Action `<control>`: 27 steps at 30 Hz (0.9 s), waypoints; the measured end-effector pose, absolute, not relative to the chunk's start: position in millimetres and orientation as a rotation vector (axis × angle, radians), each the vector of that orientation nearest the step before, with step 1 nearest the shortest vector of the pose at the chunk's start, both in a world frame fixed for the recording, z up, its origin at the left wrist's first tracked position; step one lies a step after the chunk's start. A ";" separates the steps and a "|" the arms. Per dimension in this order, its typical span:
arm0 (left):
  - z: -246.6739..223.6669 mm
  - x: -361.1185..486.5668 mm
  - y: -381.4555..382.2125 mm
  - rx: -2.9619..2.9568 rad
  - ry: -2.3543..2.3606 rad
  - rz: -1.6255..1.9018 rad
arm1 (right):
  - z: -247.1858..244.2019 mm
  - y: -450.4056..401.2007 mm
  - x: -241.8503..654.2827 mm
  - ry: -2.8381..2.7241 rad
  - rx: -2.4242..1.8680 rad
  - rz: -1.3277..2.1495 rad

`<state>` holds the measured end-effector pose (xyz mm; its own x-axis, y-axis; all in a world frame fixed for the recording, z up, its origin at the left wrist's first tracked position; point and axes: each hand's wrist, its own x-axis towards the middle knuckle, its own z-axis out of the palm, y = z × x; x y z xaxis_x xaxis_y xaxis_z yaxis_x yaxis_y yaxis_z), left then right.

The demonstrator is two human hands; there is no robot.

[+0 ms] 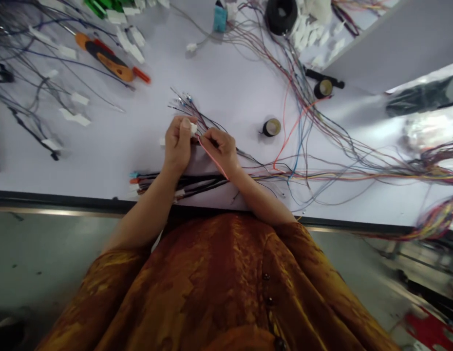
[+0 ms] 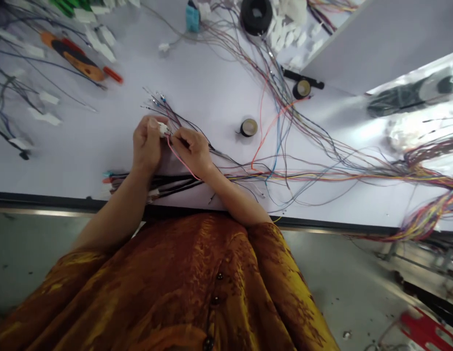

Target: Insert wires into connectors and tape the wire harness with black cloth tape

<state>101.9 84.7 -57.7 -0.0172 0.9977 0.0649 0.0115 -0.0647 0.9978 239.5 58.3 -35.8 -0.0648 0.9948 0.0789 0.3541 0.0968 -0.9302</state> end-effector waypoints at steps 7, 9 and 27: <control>-69.8 100.1 93.8 1.058 1.001 1.221 | -41.2 61.3 246.4 -1.612 -1.340 0.919; -78.7 93.3 100.7 0.986 0.980 1.208 | -31.5 52.7 264.1 -1.590 -1.322 0.827; -112.9 53.5 142.2 1.082 0.637 0.978 | -3.3 -67.6 331.3 -2.209 -1.725 0.548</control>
